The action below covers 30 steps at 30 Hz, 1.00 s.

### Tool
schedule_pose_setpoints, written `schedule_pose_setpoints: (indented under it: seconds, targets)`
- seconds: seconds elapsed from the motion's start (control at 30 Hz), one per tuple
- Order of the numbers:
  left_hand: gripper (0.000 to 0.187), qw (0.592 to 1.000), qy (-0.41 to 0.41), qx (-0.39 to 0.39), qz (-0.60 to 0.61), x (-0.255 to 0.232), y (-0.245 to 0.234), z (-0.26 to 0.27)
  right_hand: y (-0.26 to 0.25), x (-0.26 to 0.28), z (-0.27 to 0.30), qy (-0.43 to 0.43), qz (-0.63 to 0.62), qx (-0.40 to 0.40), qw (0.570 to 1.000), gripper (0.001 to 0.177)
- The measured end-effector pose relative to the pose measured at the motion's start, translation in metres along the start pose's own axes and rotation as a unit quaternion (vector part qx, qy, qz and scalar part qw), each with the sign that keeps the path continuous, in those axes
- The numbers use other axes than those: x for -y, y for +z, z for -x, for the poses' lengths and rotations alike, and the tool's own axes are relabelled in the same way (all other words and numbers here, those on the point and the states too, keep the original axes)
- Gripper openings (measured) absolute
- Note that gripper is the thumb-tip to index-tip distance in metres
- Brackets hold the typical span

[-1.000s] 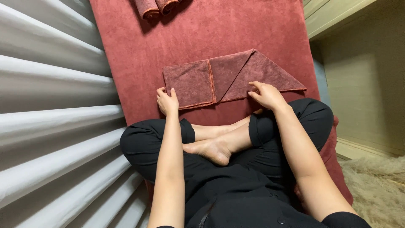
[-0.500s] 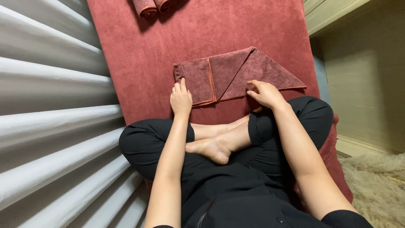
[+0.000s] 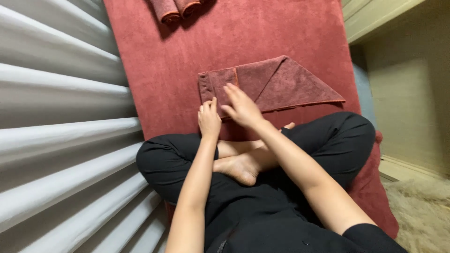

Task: Folding and rolling small towels into decorative shapes on a treatment table in a spa setting.

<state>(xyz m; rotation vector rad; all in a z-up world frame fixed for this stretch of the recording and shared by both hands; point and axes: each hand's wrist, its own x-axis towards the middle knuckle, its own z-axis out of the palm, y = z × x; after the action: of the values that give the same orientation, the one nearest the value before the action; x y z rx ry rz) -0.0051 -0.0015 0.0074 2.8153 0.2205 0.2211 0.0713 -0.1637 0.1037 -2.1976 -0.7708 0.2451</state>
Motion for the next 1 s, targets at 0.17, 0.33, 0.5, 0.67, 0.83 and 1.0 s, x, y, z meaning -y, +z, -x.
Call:
schedule_pose_setpoints:
  seconds: [0.17,0.33,0.5,0.67,0.83,1.0]
  targets:
    - [0.041,0.961,-0.187,0.059,0.195,0.017,0.031,0.020,0.074,0.015,-0.059,-0.009,-0.033,0.041,0.999,0.068]
    - [0.039,0.969,-0.179,0.054,0.160,0.001,-0.026,0.016,0.110,-0.026,-0.102,0.040,0.096,0.063,0.993,0.066]
    - [0.061,0.931,-0.308,0.122,0.156,0.005,-0.021,0.008,0.113,-0.042,-0.125,0.158,0.131,0.017,0.979,0.042]
    - [0.052,0.937,-0.271,0.150,0.162,-0.012,-0.040,0.006,0.101,-0.013,-0.141,0.199,0.165,0.040,0.965,0.066]
    - [0.049,0.966,-0.208,0.110,0.105,-0.023,-0.029,0.010,0.092,0.003,-0.146,0.224,0.178,0.020,0.958,0.058]
    - [0.022,0.992,-0.105,0.064,0.020,-0.025,0.002,0.018,0.099,-0.022,-0.140,0.248,0.155,-0.038,0.956,0.038]
